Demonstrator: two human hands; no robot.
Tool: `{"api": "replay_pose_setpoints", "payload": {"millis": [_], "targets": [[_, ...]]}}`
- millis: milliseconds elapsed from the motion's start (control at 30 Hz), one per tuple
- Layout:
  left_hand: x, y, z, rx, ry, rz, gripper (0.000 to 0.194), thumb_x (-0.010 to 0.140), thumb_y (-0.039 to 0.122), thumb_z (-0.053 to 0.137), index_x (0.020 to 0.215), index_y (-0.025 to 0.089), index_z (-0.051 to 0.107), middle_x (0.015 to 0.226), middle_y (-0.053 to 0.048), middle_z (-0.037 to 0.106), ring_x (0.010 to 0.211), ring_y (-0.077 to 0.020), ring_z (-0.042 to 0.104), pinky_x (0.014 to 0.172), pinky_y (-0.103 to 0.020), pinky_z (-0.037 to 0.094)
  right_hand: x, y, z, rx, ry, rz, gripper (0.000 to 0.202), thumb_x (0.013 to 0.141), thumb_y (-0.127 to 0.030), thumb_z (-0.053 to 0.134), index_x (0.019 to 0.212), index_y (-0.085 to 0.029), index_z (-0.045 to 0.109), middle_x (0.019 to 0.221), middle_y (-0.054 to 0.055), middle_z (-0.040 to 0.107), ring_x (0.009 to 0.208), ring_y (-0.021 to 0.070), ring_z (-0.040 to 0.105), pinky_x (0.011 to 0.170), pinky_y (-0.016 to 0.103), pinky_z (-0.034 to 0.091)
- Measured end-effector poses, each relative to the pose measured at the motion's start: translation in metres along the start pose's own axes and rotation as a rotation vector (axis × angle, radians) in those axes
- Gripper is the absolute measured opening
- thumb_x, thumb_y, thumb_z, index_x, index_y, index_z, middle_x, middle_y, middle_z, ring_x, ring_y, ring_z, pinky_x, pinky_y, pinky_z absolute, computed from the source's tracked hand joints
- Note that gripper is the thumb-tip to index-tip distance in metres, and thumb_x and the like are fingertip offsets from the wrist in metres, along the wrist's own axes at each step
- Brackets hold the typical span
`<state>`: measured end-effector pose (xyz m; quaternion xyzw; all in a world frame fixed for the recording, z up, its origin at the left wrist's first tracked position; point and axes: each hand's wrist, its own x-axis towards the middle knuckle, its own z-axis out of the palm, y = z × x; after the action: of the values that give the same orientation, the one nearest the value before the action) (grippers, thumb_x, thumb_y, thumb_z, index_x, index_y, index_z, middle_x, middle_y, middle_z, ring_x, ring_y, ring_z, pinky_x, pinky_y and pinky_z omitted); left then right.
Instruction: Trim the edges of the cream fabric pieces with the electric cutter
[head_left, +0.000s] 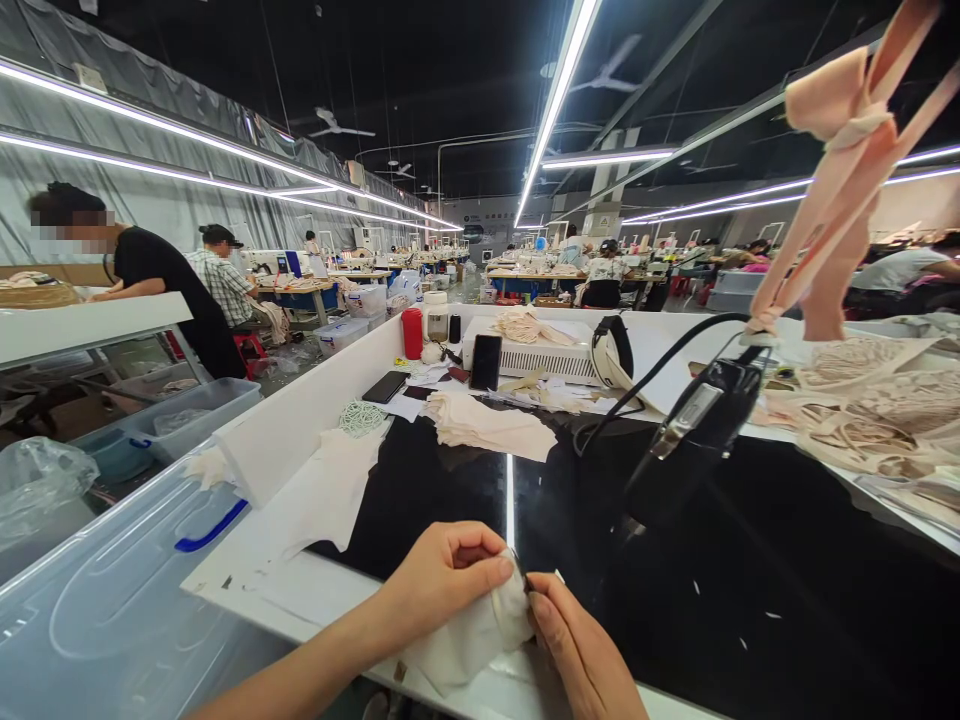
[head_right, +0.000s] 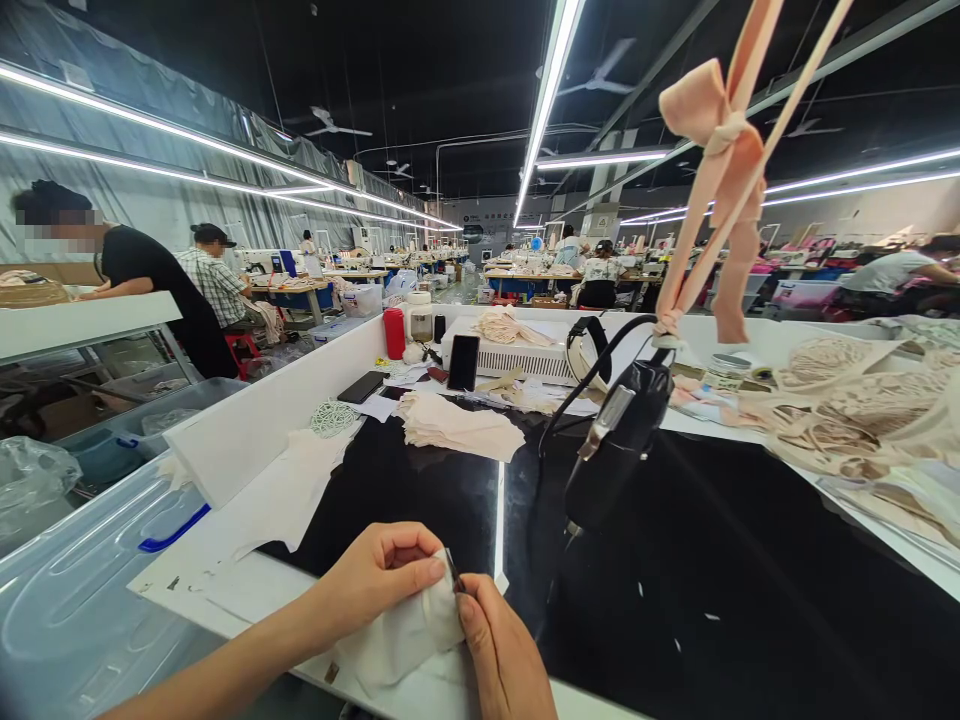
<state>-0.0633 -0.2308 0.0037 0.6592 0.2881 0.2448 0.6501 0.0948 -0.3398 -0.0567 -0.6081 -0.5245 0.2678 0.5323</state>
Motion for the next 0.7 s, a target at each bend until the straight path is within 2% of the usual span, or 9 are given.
{"api": "replay_pose_setpoints", "payload": {"millis": [300, 467, 700], "targets": [[-0.002, 0.004, -0.001, 0.037, -0.03, 0.013, 0.036, 0.085, 0.049, 0.079, 0.088, 0.014, 0.072, 0.081, -0.002, 0.065, 0.074, -0.0135, 0.054, 0.07, -0.025, 0.039, 0.001, -0.001, 0.004, 0.037, 0.031, -0.002, 0.05, 0.103, -0.069, 0.045, 0.094, -0.027, 0.072, 0.079, 0.0, 0.067, 0.071, 0.019, 0.064, 0.073, 0.025, 0.055], [-0.002, 0.001, -0.003, 0.058, -0.031, 0.014, 0.031, 0.085, 0.044, 0.078, 0.087, 0.013, 0.072, 0.079, -0.001, 0.063, 0.072, -0.0129, 0.052, 0.069, -0.025, 0.038, 0.0, 0.003, 0.006, 0.014, 0.008, 0.014, 0.05, 0.104, -0.068, 0.043, 0.093, -0.027, 0.07, 0.079, 0.0, 0.068, 0.072, 0.0183, 0.066, 0.071, 0.023, 0.055], [-0.007, 0.008, -0.002, 0.102, -0.057, -0.016, 0.035, 0.083, 0.048, 0.078, 0.087, 0.013, 0.074, 0.075, 0.0, 0.06, 0.069, -0.0127, 0.049, 0.067, -0.025, 0.037, -0.006, 0.0, -0.007, -0.006, 0.027, 0.03, 0.053, 0.104, -0.069, 0.041, 0.095, -0.026, 0.07, 0.078, 0.001, 0.068, 0.072, 0.0192, 0.066, 0.073, 0.024, 0.056]]}}
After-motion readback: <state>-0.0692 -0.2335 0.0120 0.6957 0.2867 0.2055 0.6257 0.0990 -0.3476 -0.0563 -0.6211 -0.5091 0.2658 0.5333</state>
